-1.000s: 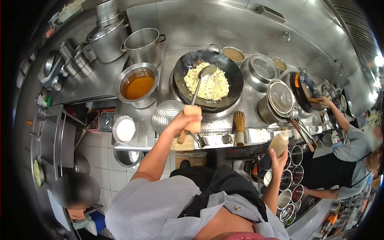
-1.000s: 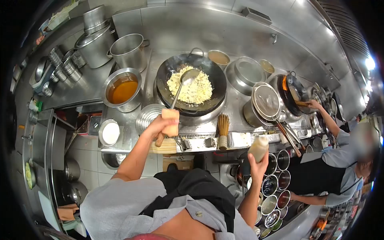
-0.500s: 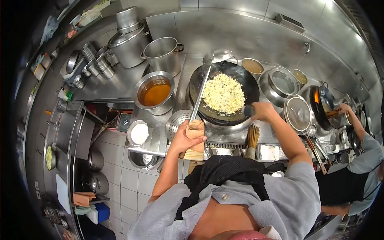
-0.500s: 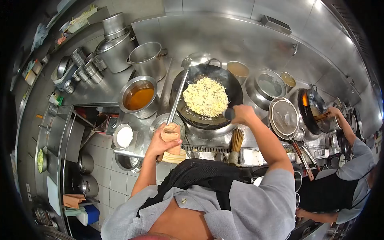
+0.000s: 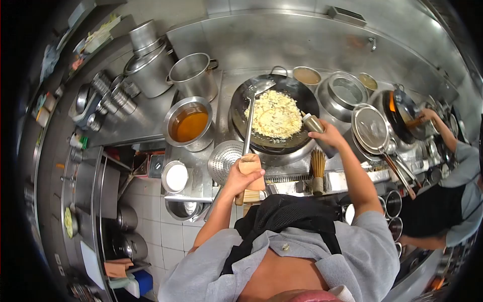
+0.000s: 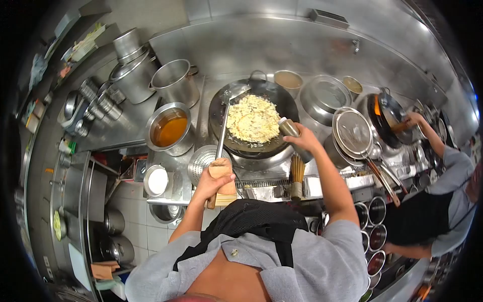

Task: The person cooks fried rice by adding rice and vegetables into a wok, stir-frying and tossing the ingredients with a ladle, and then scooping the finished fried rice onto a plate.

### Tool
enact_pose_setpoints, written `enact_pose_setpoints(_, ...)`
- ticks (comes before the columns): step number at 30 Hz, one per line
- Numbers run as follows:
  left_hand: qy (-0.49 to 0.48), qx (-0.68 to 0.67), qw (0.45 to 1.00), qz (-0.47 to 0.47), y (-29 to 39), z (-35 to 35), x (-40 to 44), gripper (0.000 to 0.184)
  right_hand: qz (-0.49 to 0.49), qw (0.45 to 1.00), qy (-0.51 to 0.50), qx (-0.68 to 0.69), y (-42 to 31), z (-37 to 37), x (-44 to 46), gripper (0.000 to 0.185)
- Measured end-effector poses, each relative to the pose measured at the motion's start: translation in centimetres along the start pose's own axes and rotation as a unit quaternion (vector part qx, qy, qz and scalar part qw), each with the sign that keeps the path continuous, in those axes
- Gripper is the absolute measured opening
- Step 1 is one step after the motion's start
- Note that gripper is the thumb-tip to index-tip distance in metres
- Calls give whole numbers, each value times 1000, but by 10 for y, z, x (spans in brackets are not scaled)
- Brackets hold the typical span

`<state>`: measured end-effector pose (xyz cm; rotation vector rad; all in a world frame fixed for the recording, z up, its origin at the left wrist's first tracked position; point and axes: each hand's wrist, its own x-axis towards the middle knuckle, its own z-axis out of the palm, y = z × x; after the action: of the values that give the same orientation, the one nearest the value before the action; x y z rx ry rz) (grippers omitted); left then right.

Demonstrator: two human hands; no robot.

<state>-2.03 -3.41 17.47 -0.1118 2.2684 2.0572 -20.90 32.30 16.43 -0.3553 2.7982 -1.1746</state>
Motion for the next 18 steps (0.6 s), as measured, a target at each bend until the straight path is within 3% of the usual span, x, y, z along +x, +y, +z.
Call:
enact_pose_setpoints(4, -36, -51, 998, 3, -18, 32, 13, 52, 14, 958, 160, 238, 6, 41, -86, 73)
enact_pose_setpoints(5, -69, -45, 997, 6, -25, 42, 17, 52, -11, 922, 190, 337, 4, 52, -113, 76)
enact_pose_setpoints(7, -78, -25, 996, 24, -45, 70, 23, 52, 5, 892, 265, 365, 12, 70, -179, 78)
enact_pose_setpoints(8, -93, -60, 993, 29, -59, 87, 24, 47, 31, 879, 306, 365, 1, 75, -220, 78)
enact_pose_setpoints(9, -122, -59, 986, 96, -66, 101, 24, 39, 57, 882, 332, 330, 4, 80, -261, 79)
enact_pose_setpoints(11, -204, -181, 962, 31, -67, 126, 19, 31, 128, 853, 359, 358, -8, 87, -348, 82)
enact_pose_setpoints(12, -205, -241, 944, -90, -63, 139, 12, 35, 160, 850, 389, 318, -16, 86, -390, 83)
enact_pose_setpoints(14, -248, -290, 912, -153, -76, 152, 14, 39, 202, 833, 446, 258, -30, 90, -467, 84)
enact_pose_setpoints(16, -290, -329, 886, -148, -100, 155, 8, 41, 241, 802, 507, 204, -44, 88, -541, 83)
enact_pose_setpoints(18, -272, -330, 890, -157, -116, 153, -6, 45, 302, 765, 548, 150, -74, 68, -596, 80)
